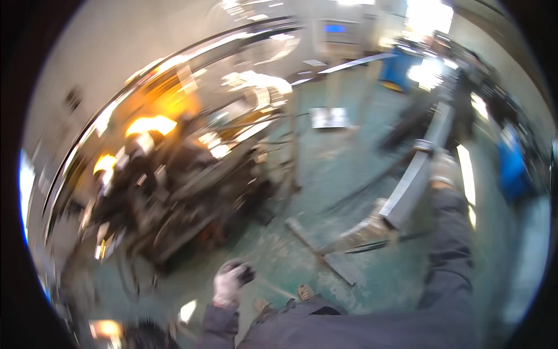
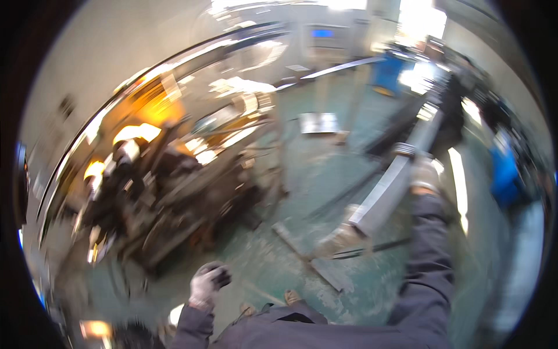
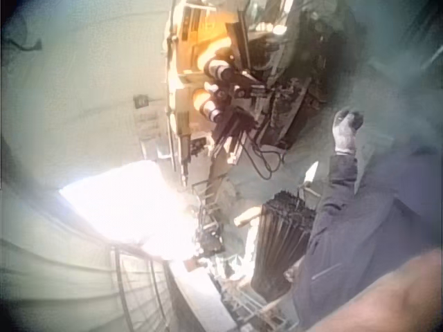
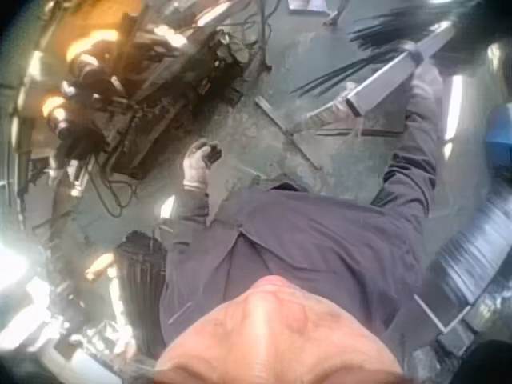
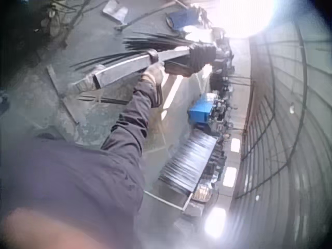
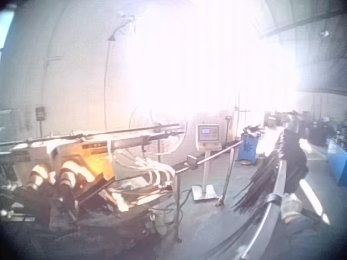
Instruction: The person repeatedly picks up bundles of long metal rods and feeds them into a machine with rotating rollers. The rods are then moved to a stack on the floor. The cycle repeats throughout the clip.
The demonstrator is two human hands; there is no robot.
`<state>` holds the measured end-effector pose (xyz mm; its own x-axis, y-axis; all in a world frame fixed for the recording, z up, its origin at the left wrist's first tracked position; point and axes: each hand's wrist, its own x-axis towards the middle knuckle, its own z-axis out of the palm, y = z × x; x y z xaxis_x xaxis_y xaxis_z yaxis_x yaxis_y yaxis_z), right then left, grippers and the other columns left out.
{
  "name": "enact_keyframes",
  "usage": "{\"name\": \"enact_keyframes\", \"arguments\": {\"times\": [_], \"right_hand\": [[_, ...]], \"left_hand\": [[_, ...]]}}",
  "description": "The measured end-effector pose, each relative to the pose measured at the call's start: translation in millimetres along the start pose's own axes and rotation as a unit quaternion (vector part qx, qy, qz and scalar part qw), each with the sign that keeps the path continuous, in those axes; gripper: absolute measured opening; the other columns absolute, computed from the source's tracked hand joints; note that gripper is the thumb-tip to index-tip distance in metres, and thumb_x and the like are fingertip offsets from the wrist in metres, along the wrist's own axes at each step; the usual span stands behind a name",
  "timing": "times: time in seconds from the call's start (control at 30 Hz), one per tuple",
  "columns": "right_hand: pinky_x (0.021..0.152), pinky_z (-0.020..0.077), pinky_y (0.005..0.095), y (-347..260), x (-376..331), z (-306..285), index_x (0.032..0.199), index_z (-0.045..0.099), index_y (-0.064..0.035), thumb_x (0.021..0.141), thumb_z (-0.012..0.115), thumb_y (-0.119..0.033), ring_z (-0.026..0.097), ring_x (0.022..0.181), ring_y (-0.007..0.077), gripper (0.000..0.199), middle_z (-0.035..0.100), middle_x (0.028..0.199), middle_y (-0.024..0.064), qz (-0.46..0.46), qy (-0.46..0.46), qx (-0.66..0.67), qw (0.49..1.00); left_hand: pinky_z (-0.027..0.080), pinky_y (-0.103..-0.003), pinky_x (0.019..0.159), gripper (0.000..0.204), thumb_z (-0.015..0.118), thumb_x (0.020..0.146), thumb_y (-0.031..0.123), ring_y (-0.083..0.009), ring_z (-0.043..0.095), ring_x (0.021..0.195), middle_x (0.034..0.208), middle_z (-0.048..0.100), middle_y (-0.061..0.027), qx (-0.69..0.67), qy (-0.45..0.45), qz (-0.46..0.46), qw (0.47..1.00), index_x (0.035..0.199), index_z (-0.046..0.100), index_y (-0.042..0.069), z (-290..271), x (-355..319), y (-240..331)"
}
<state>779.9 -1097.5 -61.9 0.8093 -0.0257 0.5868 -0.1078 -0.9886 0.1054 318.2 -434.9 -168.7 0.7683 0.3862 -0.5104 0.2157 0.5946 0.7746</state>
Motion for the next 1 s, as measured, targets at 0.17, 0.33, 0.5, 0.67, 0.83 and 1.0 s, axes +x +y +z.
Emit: {"name": "enact_keyframes", "arguments": {"times": [0.17, 0.33, 0.5, 0.67, 0.83, 1.0], "right_hand": [[0.082, 0.0639, 0.0523, 14.4, 7.6, 48.1, 0.111, 0.08, -0.0046, 0.106, 0.066, -0.023, 0.08, 0.09, 0.0403, 0.024, 0.084, 0.103, 0.0195, -0.147, 0.155, 0.074, 0.974], [0.089, 0.0626, 0.0461, -99.0, -246.0, 65.3, 0.114, 0.08, -0.0004, 0.102, 0.074, -0.02, 0.079, 0.096, 0.0333, 0.023, 0.084, 0.108, 0.0188, -0.03, -0.029, 0.26, 0.965], [0.096, 0.0613, 0.0399, -223.7, -439.7, 45.6, 0.117, 0.08, 0.0039, 0.098, 0.083, -0.016, 0.078, 0.103, 0.0264, 0.028, 0.084, 0.113, 0.0181, -0.067, -0.488, 0.267, 0.828], [0.098, 0.0635, 0.0442, -439.8, -520.2, -39.2, 0.122, 0.081, 0.0039, 0.094, 0.082, -0.022, 0.083, 0.107, 0.0371, 0.037, 0.085, 0.112, 0.0254, -0.361, -0.501, 0.435, 0.655], [0.097, 0.0635, 0.0483, -629.5, -556.7, -224.0, 0.124, 0.08, -0.0016, 0.101, 0.079, -0.025, 0.081, 0.107, 0.0444, 0.033, 0.084, 0.114, 0.025, -0.496, -0.457, 0.491, 0.552], [0.103, 0.0625, 0.0439, -739.7, -662.8, -383.9, 0.136, 0.078, -0.0031, 0.103, 0.08, -0.027, 0.081, 0.117, 0.0394, 0.041, 0.083, 0.127, 0.0243, -0.578, -0.479, 0.493, 0.44]], "left_hand": [[0.069, -0.042, 0.095, 0.03, 0.074, 0.109, 0.002, -0.0293, 0.083, 0.106, 0.12, 0.083, -0.0184, 0.002, 0.065, 0.01, 0.998, 0.138, 0.069, -0.006, -5.9, -85.7, -46.8], [0.064, -0.034, 0.086, 0.038, 0.078, 0.101, 0.01, -0.0212, 0.079, 0.099, 0.111, 0.082, -0.0139, 0.073, 0.301, 0.021, 0.951, 0.133, 0.068, -0.006, -83.7, -153.8, -89.2], [0.066, -0.038, 0.091, 0.038, 0.073, 0.102, 0.01, -0.025, 0.081, 0.104, 0.117, 0.081, -0.0143, -0.019, 0.351, 0.04, 0.936, 0.136, 0.067, -0.006, -113.0, -214.1, -136.7], [0.066, -0.038, 0.093, 0.033, 0.073, 0.105, 0.012, -0.0242, 0.08, 0.107, 0.12, 0.082, -0.0138, -0.11, 0.4, 0.079, 0.906, 0.135, 0.069, -0.001, -159.2, -277.9, -140.3], [0.061, -0.034, 0.09, 0.014, 0.072, 0.106, 0.001, -0.0181, 0.077, 0.1, 0.112, 0.079, -0.0065, 0.22, 0.509, 0.327, 0.765, 0.118, 0.074, 0.007, -265.9, -378.7, -110.2], [0.064, -0.032, 0.088, 0.021, 0.075, 0.108, -0.002, -0.0164, 0.077, 0.099, 0.112, 0.079, -0.0043, 0.293, 0.696, 0.326, 0.568, 0.126, 0.074, 0.007, -383.3, -514.6, -61.1]]}}
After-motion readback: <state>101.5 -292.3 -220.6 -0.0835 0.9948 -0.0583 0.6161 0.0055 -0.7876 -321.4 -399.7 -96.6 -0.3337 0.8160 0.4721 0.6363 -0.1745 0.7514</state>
